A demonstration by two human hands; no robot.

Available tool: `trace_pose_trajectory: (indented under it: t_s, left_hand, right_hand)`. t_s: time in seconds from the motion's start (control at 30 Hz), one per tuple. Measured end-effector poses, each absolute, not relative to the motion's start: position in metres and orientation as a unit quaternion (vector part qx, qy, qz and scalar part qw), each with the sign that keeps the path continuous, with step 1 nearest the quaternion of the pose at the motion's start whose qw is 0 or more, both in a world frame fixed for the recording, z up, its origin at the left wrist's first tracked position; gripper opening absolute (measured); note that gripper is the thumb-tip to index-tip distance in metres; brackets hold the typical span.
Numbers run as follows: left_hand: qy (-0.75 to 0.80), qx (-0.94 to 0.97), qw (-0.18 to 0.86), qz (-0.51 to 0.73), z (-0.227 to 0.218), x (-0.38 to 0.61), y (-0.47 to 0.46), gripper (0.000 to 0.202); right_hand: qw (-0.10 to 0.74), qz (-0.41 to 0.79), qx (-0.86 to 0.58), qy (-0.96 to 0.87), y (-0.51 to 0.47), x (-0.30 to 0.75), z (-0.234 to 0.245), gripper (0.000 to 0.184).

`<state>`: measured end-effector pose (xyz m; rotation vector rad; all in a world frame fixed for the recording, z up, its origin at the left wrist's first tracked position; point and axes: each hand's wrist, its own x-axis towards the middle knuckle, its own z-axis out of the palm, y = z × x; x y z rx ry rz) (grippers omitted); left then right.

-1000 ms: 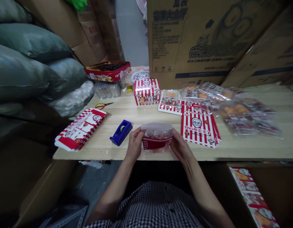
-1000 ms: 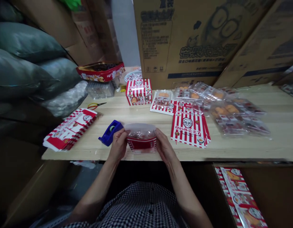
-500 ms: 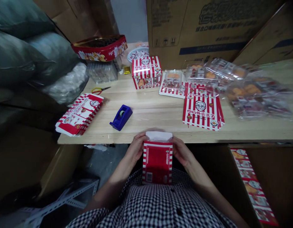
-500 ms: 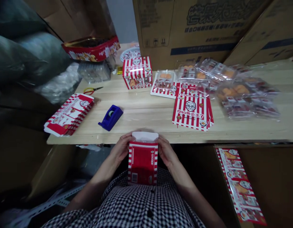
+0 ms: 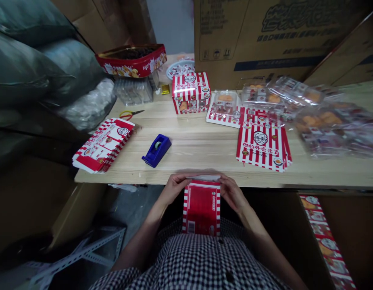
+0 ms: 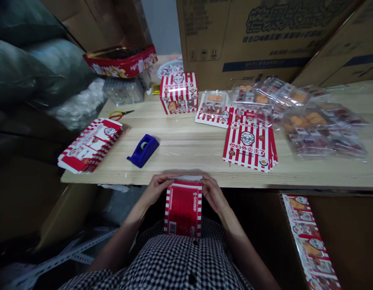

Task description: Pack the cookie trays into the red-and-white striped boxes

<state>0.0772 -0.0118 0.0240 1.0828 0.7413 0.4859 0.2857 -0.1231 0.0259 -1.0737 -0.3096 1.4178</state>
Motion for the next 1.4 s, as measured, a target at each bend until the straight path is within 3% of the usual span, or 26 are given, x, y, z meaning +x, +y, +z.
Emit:
trace_pose_trajectory:
  t_s: [0.2,0.3,0.73,0.97,1.1,1.4]
  left_hand:
    - [0.336,0.541,0.746,0.196,0.025,0.080,-0.001,0.035]
    - [0.340,0.570,0.723,0.195,0.028,0.087,0.002,0.041]
    - [0.277,0.624,0.704,0.196,0.020,0.095,0.001,0.030]
    - [0.252,0.619,0.736,0.105,0.034,0.087,0.014,0.041]
    - [0.226,0.638,0.734,0.057,0.044,0.093,0.031,0.038]
    - [0.217,0.680,0.699,0.038,0.046,0.102,0.045,0.030]
  right_hand:
    - [0.570,0.565,-0.529,-0.277,-0.120,0.284,0.026,0.040]
    - [0.565,0.562,-0.528,-0.294,-0.115,0.283,0.023,0.037]
    - [0.554,0.531,-0.514,-0.383,-0.107,0.292,0.009,0.024]
    - [0.471,0.603,-0.486,-0.423,-0.110,0.311,0.031,0.031]
    - [0.444,0.637,-0.478,-0.411,-0.099,0.320,0.038,0.034]
    - [0.458,0.652,-0.492,-0.352,-0.088,0.319,0.029,0.033]
